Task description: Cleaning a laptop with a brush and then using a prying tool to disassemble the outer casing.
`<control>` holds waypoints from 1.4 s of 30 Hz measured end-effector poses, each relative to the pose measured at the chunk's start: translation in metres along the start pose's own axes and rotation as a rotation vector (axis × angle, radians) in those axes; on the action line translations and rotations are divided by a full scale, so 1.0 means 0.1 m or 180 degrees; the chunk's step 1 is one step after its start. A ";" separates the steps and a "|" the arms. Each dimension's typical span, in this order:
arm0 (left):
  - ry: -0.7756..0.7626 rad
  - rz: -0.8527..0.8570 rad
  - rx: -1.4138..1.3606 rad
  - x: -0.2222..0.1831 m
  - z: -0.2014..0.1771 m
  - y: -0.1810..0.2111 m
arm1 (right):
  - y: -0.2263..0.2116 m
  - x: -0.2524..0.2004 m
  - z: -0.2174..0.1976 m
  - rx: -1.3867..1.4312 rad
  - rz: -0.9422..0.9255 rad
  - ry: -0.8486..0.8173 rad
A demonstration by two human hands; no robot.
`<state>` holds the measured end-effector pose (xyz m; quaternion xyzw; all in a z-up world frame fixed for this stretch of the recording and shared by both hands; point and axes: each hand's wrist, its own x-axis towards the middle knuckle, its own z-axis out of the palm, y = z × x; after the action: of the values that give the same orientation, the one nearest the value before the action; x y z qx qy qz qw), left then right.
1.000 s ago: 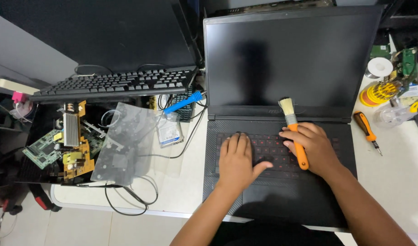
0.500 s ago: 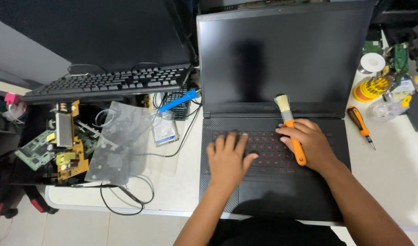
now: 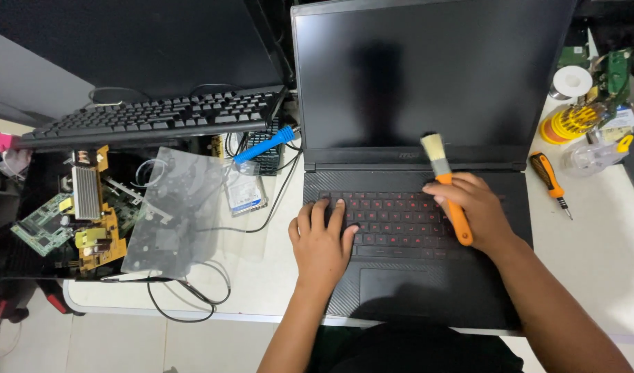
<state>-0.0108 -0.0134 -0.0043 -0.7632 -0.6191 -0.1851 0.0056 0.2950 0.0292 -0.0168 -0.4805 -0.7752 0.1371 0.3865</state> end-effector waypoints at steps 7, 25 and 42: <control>0.0173 0.0342 -0.0225 0.07 -0.21 0.08 | -0.23 0.00 -0.23 0.0116 0.0357 0.1112; -0.0344 0.0749 0.0179 0.33 0.00 0.56 | -0.18 0.09 -0.24 0.0804 0.0790 0.0939; -0.0057 0.0938 -0.0392 0.36 0.09 0.54 | -0.25 0.19 -0.27 0.0861 0.0834 0.0831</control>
<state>0.0491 0.0102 0.0096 -0.8463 -0.4879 -0.2131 -0.0197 0.2946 0.0287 0.0250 -0.5345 -0.6242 0.2255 0.5233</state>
